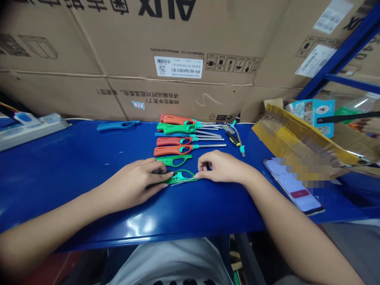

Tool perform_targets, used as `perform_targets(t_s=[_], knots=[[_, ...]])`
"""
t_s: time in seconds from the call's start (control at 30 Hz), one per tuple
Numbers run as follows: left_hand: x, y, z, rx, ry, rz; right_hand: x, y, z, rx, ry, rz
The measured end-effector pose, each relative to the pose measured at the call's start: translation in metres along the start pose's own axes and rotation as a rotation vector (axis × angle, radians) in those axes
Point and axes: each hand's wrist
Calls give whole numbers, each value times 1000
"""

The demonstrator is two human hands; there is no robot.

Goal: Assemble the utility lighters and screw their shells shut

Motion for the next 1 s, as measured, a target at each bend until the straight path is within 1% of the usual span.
perform_targets(t_s=[0.1,0.17,0.23,0.3,0.33,0.4,0.47,0.57,0.73,0.83,0.93,1.0], knots=[[2,2,0,-7,-8,45,-2,-4,-2,-70,-67,-59],[2,4,1,-12,-18,72,-7,-9,-3,-211,-39,-29],[3,5,1,-13,-25,95,-15,-15,-3,-396,64,154],[2,6,1,-13,-31,114,-29,-23,-1,-513,239,403],[2,6,1,-15,-36,123,-36,-27,0,-522,338,501],[2,6,1,-21,-49,135,-52,-32,4,-515,474,570],[1,6,1,-30,-58,138,-66,-35,9,-483,571,573],[1,5,1,-44,-58,133,-83,-38,14,-429,671,553],[1,6,1,-44,-58,125,-99,-46,23,-384,796,515],[0,6,1,-48,-52,127,-103,-53,29,-376,825,486],[-1,5,1,-47,-54,124,-99,-60,26,-428,822,468],[-1,4,1,-52,-58,125,-96,-65,17,-476,805,458]])
Point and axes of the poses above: each hand's wrist, its own z-axis away from the middle knuckle, its own y-axis out of the palm, x = y × z, and after that the axes turned 10 degrees about -y, right-handed
